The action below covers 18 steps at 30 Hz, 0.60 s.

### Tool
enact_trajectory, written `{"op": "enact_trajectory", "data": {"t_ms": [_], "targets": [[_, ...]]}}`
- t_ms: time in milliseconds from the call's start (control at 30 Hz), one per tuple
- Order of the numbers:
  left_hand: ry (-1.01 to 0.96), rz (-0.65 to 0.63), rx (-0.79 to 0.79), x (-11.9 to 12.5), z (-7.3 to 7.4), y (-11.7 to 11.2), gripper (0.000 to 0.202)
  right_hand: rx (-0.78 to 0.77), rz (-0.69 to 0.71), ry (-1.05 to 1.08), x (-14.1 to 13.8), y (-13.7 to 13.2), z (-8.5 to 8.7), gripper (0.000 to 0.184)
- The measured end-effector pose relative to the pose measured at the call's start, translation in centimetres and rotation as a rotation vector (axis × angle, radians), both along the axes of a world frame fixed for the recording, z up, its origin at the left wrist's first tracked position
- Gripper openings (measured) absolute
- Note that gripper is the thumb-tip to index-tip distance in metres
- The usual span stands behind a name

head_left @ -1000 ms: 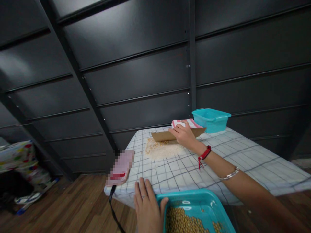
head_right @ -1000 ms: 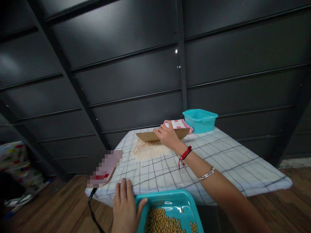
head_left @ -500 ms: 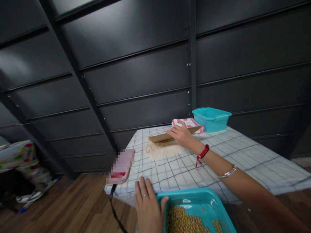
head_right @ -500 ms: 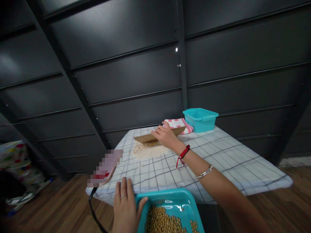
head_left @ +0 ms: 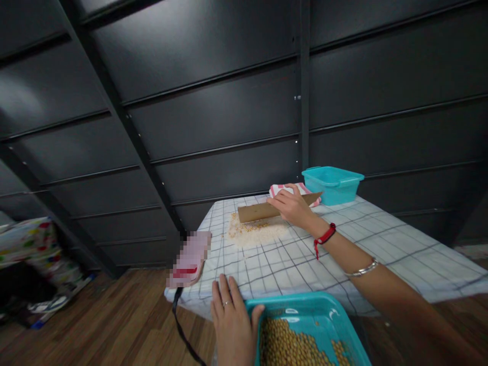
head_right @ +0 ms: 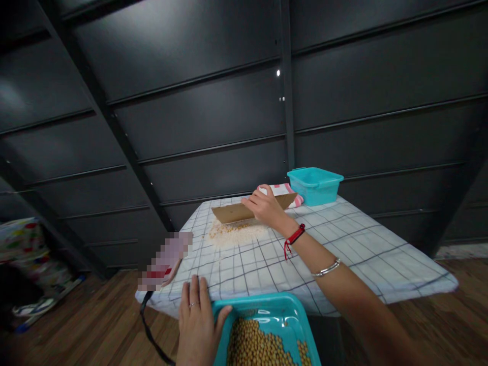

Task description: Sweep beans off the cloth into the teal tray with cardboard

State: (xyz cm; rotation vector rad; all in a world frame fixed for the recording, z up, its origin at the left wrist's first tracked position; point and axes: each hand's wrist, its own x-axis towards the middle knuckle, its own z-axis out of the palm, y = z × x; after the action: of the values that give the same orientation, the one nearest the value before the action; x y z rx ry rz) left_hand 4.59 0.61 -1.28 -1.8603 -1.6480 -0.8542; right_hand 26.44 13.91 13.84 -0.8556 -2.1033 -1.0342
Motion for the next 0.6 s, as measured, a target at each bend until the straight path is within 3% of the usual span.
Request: {"op": "enact_trajectory", "data": {"t_ms": [233,600], "targets": [[0.01,0.005,-0.002,-0.21,0.24,-0.17,0.066,-0.01,0.06,-0.066,-0.68,-0.28,-0.05,0.032],[0.033,0.014,0.029,-0.51,0.03,-0.08,0.068,0.063,0.12,0.003,0.01,-0.4,0.27,0.026]]}}
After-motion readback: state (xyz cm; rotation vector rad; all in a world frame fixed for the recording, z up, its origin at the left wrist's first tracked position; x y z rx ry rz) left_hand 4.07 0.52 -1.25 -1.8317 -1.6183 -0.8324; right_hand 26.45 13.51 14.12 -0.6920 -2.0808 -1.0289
